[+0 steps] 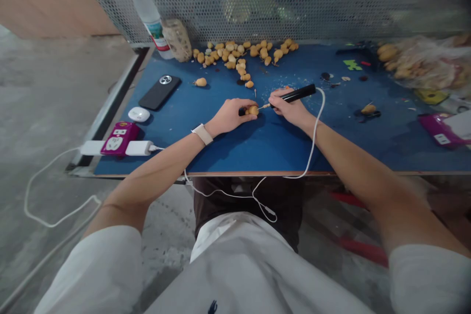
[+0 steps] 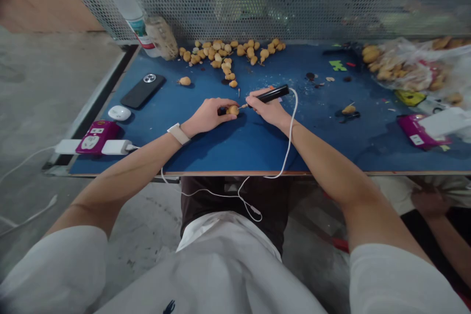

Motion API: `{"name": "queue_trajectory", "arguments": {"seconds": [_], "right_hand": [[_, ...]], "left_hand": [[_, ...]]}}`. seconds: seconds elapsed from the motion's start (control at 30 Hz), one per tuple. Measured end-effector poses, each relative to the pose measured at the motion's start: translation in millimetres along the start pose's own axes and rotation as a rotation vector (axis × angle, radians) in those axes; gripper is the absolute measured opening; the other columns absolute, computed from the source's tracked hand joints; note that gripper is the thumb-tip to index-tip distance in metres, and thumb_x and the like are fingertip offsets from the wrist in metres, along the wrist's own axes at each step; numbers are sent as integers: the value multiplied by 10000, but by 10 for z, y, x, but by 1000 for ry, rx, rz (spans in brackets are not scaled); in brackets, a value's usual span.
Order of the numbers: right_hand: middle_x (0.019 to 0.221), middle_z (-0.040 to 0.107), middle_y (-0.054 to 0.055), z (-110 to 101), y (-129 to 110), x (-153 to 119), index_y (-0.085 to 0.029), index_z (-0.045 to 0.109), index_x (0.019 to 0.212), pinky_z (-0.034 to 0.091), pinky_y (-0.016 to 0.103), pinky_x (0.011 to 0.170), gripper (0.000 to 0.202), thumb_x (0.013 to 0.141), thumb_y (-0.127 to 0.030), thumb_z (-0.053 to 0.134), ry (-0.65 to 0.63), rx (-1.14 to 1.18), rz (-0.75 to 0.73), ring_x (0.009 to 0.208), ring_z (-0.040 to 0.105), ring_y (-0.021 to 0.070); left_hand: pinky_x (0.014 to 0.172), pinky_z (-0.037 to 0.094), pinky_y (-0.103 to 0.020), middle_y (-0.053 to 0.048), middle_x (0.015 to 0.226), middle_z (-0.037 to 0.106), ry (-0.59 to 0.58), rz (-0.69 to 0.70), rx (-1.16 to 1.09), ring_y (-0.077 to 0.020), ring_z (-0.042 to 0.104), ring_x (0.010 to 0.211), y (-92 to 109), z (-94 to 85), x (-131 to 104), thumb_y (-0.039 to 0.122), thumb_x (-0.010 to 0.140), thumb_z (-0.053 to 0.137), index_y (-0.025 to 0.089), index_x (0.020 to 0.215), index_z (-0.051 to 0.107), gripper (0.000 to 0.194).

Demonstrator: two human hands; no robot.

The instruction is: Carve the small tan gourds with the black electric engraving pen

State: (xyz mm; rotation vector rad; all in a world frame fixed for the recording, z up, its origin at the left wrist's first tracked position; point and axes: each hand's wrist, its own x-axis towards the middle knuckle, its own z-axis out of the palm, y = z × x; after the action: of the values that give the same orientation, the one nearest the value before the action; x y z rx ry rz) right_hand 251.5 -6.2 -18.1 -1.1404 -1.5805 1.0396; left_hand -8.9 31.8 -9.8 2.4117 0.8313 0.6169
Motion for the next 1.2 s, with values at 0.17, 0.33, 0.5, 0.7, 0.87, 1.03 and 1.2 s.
{"name": "queue_trajectory", "arguments": {"seconds": [0.17,0.33,0.5,0.7,0.87,1.03,1.2], "right_hand": [[627,464,-3,12,43,13,-255,522,637,282,287,477,713,971,-833,771,38,-72,-62,587,435,145],[622,459,5,24,-38,-9,-258,489,620,274,293,468,751,968,-866,761,29,-115,-64,587,433,153],[582,461,-35,56,-133,-26,-276,565,710,280,296,441,622,934,-788,840,74,-102,-76,511,400,129],[512,549,-75,84,-227,-47,-281,619,770,291,282,389,520,805,-653,980,128,43,-44,389,434,102],[521,611,-42,74,-275,-81,-259,656,720,354,286,382,498,789,-598,1014,168,23,-70,395,508,110],[536,631,-22,69,-265,-80,-251,689,731,396,295,393,463,813,-578,1006,167,7,-80,414,530,119],[536,628,-16,69,-274,-84,-251,684,726,398,295,397,480,803,-590,1014,170,-5,-70,420,530,120]], "left_hand": [[1043,609,-353,-90,1280,904,4,6,13,-240,814,1093,-3,6,-4,361,1052,796,206,1358,875,352],[1019,599,-337,-88,1274,904,-1,-15,-10,-234,811,1077,17,-8,0,387,1052,792,214,1353,878,359],[998,599,-334,-86,1230,905,-2,-25,-21,-222,799,1031,45,-24,-3,389,1045,790,212,1334,883,352],[975,591,-318,-83,1203,900,8,-38,-50,-206,782,999,54,-43,-12,377,1039,778,193,1323,882,354],[957,592,-330,-92,1207,900,13,-29,-58,-214,784,1004,32,-39,-12,423,1035,777,190,1325,882,387],[971,599,-329,-90,1200,900,21,-19,-55,-215,790,1007,18,-26,-12,420,1032,787,199,1322,885,378],[981,604,-332,-89,1186,902,22,-19,-53,-216,795,1005,11,-21,-7,414,1029,784,199,1321,887,377]]}}
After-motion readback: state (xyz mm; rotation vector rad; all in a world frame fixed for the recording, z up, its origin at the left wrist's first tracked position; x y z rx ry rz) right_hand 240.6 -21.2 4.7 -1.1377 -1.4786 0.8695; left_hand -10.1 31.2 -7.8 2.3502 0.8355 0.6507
